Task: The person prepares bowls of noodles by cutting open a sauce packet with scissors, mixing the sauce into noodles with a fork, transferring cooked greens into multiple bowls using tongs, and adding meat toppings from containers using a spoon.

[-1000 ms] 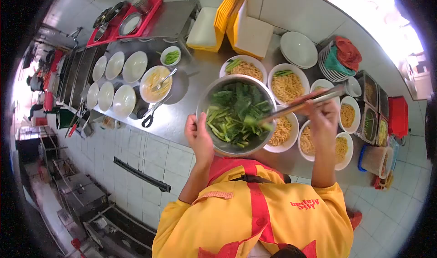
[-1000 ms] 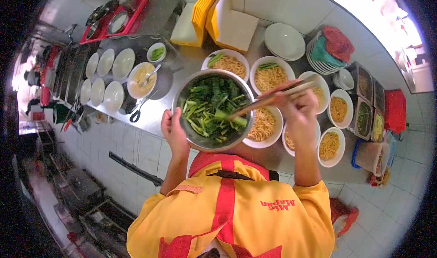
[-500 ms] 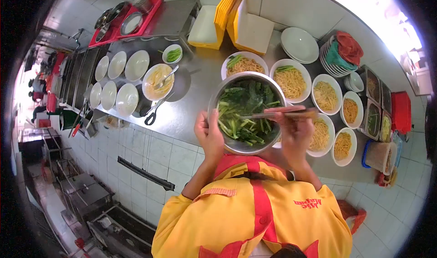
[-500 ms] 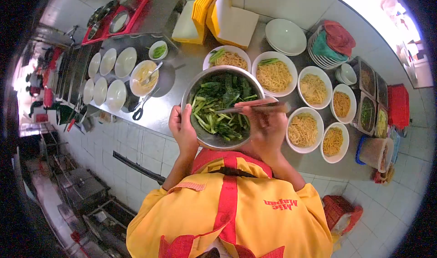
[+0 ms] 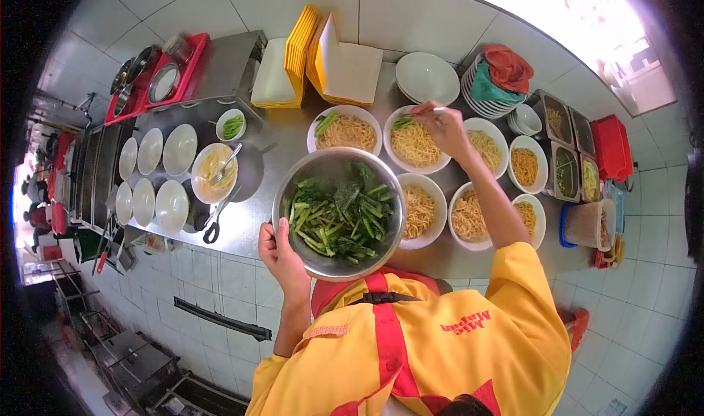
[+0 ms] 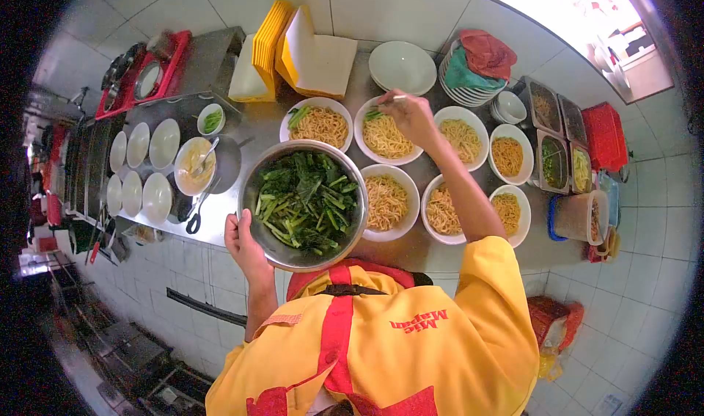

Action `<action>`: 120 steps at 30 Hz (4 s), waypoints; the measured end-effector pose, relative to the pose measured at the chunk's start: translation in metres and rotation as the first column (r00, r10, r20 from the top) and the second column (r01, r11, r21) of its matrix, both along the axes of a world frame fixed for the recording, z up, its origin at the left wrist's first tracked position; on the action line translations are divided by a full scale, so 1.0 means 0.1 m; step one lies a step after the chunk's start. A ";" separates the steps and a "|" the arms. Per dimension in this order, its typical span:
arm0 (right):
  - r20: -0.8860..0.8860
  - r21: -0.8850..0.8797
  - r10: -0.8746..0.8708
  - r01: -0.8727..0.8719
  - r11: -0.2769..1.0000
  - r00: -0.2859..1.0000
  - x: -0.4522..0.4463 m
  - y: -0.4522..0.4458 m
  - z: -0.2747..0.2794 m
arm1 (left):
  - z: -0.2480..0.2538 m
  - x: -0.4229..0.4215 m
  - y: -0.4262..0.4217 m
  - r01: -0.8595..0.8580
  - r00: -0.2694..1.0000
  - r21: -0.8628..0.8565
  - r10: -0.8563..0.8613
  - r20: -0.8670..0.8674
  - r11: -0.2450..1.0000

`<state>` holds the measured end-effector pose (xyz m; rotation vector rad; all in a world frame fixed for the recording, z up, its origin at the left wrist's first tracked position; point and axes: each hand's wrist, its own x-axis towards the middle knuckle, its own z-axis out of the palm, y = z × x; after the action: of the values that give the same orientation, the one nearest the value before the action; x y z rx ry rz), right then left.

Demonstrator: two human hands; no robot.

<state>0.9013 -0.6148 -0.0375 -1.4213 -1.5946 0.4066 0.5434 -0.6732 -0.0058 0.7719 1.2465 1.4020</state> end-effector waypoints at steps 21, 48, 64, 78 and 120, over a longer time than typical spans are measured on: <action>-0.251 -0.015 -0.157 0.158 0.987 0.955 -1.95 -1.54 0.61 | -0.06 0.27 -0.06 0.159 0.985 0.060 -0.155 -0.073 0.985; -0.626 -0.057 0.051 -0.110 0.992 0.778 -0.44 -1.23 0.71 | 0.01 -0.58 0.03 -0.194 0.981 -0.011 0.194 0.024 0.981; 0.045 -0.273 0.278 -0.256 0.927 0.960 -0.75 -0.88 0.29 | -0.07 -0.59 -0.19 -0.246 0.969 -0.017 0.246 0.025 0.969; -0.556 -0.058 -0.204 0.207 0.977 0.806 -1.44 -1.54 0.89 | -0.13 0.03 -0.05 0.007 0.988 0.106 0.009 -0.152 0.994; -0.942 0.169 0.162 -0.002 0.986 0.294 0.68 -1.39 1.02 | 0.26 0.98 -0.57 -0.127 0.986 -0.118 0.138 0.091 0.985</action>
<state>0.9694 -0.7540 0.0649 -0.6490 -0.6159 0.9806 0.6418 -0.7307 0.0204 0.5441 1.3064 1.4457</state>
